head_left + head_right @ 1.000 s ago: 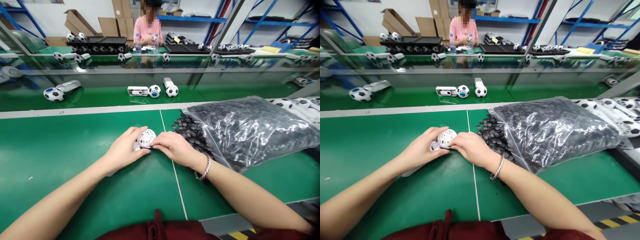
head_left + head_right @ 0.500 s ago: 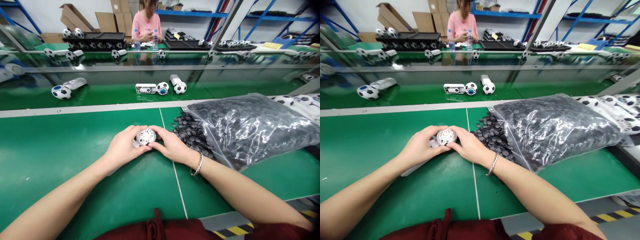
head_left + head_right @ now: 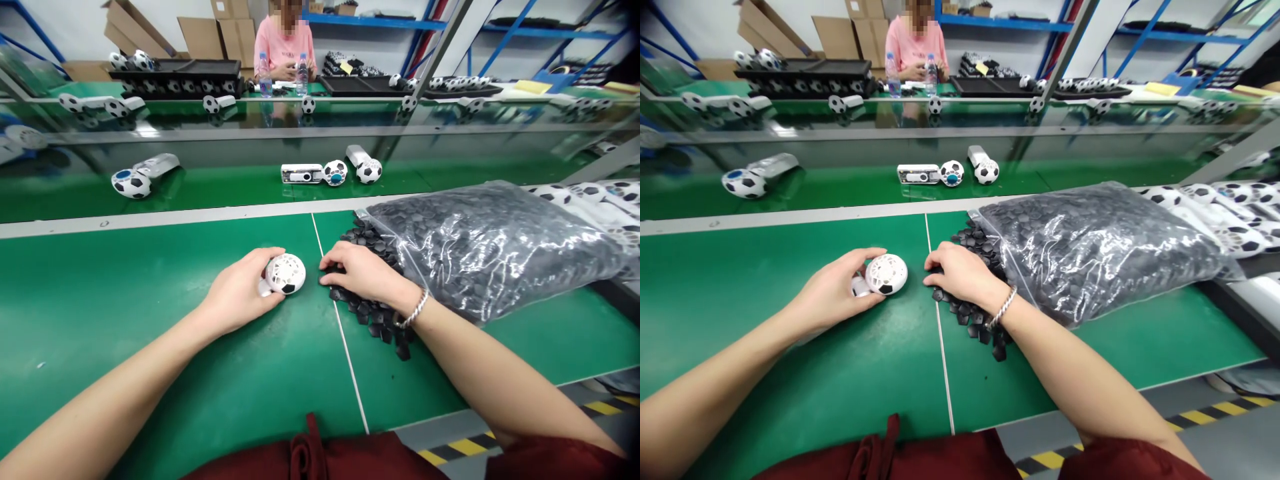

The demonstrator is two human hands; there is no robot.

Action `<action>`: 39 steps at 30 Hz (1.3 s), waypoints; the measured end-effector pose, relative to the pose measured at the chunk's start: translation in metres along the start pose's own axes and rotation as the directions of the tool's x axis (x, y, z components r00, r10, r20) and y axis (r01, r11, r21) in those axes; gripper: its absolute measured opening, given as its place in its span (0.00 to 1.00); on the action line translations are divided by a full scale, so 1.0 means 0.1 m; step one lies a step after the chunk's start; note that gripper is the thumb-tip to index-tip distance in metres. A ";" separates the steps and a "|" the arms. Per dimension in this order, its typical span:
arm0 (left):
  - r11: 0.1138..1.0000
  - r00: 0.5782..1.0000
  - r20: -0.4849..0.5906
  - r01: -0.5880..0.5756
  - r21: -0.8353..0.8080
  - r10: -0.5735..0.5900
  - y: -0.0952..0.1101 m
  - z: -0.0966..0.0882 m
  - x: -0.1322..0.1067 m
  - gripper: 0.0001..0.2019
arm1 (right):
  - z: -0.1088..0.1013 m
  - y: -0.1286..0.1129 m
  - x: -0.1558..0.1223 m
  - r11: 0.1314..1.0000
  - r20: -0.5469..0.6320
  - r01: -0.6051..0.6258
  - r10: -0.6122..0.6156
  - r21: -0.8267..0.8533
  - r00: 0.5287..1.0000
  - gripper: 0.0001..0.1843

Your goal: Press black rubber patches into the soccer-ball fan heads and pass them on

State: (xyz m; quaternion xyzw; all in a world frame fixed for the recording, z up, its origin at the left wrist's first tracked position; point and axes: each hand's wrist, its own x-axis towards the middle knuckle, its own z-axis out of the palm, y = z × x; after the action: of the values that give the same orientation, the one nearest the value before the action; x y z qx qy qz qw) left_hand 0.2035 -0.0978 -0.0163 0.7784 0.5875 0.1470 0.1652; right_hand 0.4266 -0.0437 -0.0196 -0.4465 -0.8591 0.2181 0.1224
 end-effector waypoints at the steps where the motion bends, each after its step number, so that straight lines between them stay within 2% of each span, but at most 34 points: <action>1: 1.000 1.000 0.000 -0.002 0.004 0.002 0.00 0.00 0.00 0.27 | 0.01 -0.01 -0.01 1.000 0.031 -0.004 0.004 -0.022 1.000 0.06; 5: 0.996 0.996 -0.009 -0.083 0.026 0.083 -0.03 0.00 0.00 0.26 | 0.06 -0.10 -0.04 0.998 0.068 0.054 -0.053 -0.016 0.996 0.01; 9: 0.983 0.983 0.027 -0.184 0.024 0.184 -0.08 -0.03 0.02 0.26 | 0.03 -0.19 -0.08 0.972 0.030 0.140 -0.148 0.188 0.989 0.05; 13: 0.969 0.964 0.100 -0.247 0.000 0.246 -0.15 -0.08 0.02 0.26 | -0.03 -0.24 -0.10 0.919 -0.014 0.140 -0.145 0.370 0.989 0.06; 16: 0.964 0.956 0.136 -0.265 0.014 0.261 -0.16 -0.11 0.02 0.29 | -0.05 -0.25 -0.10 0.912 -0.057 0.206 -0.199 0.356 0.978 0.07; 20: 0.968 0.970 0.086 -0.233 0.091 0.226 -0.11 -0.08 0.01 0.31 | -0.03 -0.27 -0.09 0.898 -0.145 0.344 -0.314 0.275 0.938 0.07; 22: 0.969 0.974 0.074 -0.222 0.111 0.215 -0.09 -0.07 0.01 0.31 | -0.01 -0.28 -0.09 0.901 -0.144 0.331 -0.302 0.280 0.942 0.07; 25: 0.970 0.972 0.083 -0.225 0.092 0.218 -0.10 -0.07 0.01 0.32 | 0.02 -0.32 -0.11 0.911 -0.153 0.252 -0.212 0.326 0.965 0.07; 27: 0.970 0.968 0.100 -0.236 0.063 0.229 -0.11 -0.08 0.01 0.33 | 0.03 -0.33 -0.12 0.906 -0.171 0.253 -0.205 0.339 0.964 0.05; 29: 0.970 0.963 0.126 -0.242 0.031 0.236 -0.11 -0.09 0.00 0.32 | 0.04 -0.33 -0.12 0.891 -0.175 0.331 -0.288 0.310 0.941 0.03; 32: 0.977 0.968 0.135 -0.215 0.002 0.213 -0.07 -0.09 -0.02 0.33 | 0.07 -0.33 -0.12 0.853 -0.168 0.469 -0.440 0.227 0.882 0.08; 37: 0.990 0.990 0.042 -0.138 -0.011 0.138 0.00 -0.02 -0.02 0.35 | 0.18 -0.33 -0.07 0.768 -0.175 0.639 -0.624 0.038 0.761 0.10; 39: 0.993 0.993 -0.002 -0.121 -0.008 0.121 0.02 0.02 -0.02 0.33 | 0.23 -0.33 -0.05 0.762 -0.202 0.647 -0.628 0.040 0.752 0.08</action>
State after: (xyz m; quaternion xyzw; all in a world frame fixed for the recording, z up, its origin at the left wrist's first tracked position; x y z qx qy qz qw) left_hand 0.2053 -0.1007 -0.0172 0.8118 0.5389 0.1598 0.1584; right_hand 0.3964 -0.0706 -0.0233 -0.1369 -0.9325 0.1688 0.2886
